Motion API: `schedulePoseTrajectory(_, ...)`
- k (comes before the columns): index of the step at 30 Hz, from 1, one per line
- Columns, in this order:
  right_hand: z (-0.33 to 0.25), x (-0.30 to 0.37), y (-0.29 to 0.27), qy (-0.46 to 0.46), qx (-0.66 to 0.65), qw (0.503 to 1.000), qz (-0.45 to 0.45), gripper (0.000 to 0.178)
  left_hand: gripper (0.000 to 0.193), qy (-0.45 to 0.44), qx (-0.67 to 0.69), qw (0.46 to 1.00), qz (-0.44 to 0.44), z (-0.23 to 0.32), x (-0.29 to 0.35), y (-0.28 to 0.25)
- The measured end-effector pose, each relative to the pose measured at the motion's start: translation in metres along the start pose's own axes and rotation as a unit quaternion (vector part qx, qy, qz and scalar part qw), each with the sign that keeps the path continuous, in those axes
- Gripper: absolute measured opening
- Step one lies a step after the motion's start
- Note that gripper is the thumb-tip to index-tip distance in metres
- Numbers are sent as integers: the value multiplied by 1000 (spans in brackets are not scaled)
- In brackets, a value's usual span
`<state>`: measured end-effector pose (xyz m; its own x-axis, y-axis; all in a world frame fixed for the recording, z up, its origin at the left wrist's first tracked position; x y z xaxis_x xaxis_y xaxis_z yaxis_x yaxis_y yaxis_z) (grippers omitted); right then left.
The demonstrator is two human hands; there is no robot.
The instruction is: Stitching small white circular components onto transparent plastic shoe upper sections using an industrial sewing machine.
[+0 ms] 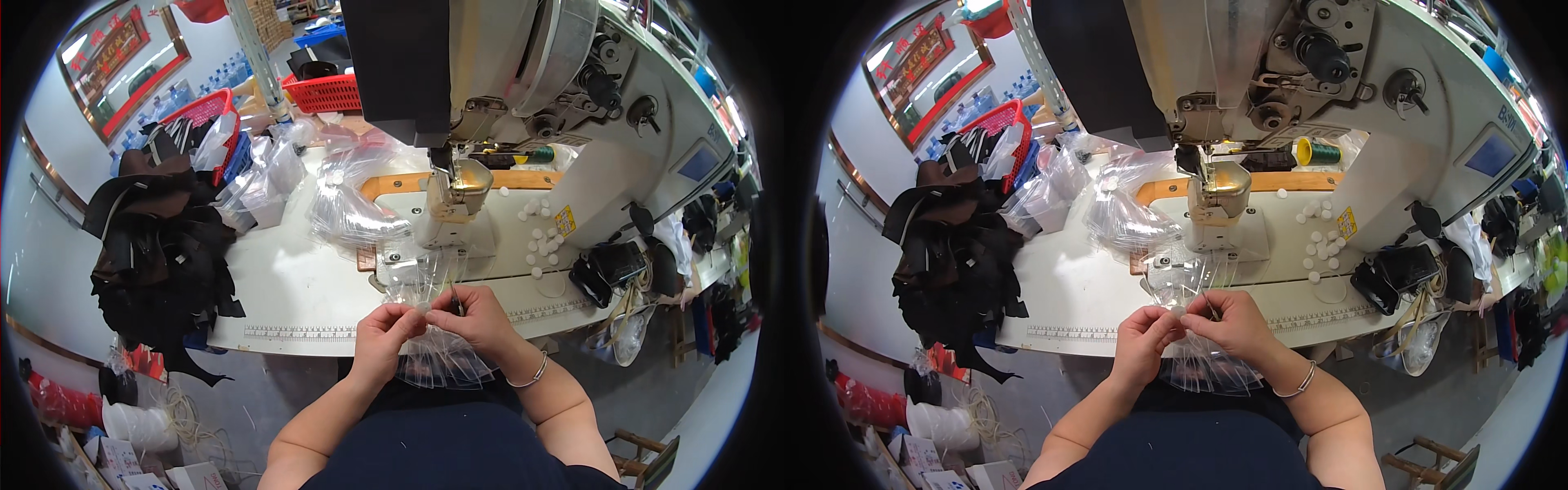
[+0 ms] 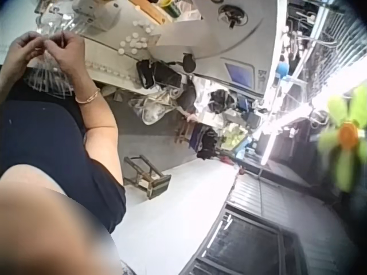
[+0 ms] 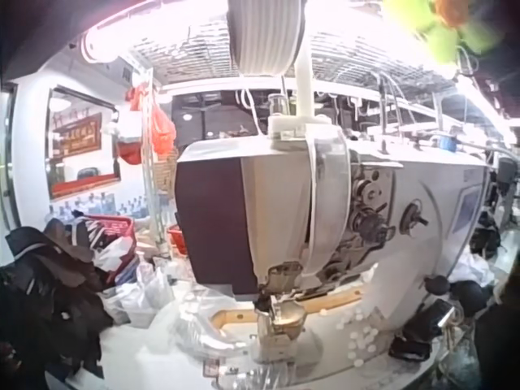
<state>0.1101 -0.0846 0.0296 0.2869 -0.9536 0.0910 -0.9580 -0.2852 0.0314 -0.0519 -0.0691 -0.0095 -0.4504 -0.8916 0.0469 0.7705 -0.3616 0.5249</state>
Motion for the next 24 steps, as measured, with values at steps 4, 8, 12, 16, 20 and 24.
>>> schedulePoseTrajectory(4,3,2,7,-14,-38,999,26,8,12,14,-8,1000,-12,-1,2,3)
schedulePoseTrajectory(8,6,4,9,-15,-125,992,22,8,12,61,57,996,-22,-11,3,3)
schedulePoseTrajectory(12,11,3,7,-5,-81,996,36,8,17,82,-16,996,-2,-7,2,1)
schedulePoseTrajectory(16,-2,2,6,2,-61,998,7,7,19,87,-40,995,11,-2,3,2)
schedulePoseTrajectory(20,1,0,5,0,-60,998,0,9,19,89,-43,995,3,-2,3,2)
schedulePoseTrajectory(24,6,0,3,-10,-80,997,7,8,17,21,-8,1000,-9,2,-2,2)
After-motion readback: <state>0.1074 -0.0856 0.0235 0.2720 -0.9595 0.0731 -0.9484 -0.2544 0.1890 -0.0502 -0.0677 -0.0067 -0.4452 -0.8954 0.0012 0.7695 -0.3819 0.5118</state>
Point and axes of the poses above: each hand's wrist, its own x-axis away from the middle knuckle, its own y-axis out of the palm, z = x × y, the point moved 1 cm from there along -x, towards the middle knuckle, and after that the axes turned 10 degrees about -z, right-handed, at the moved point
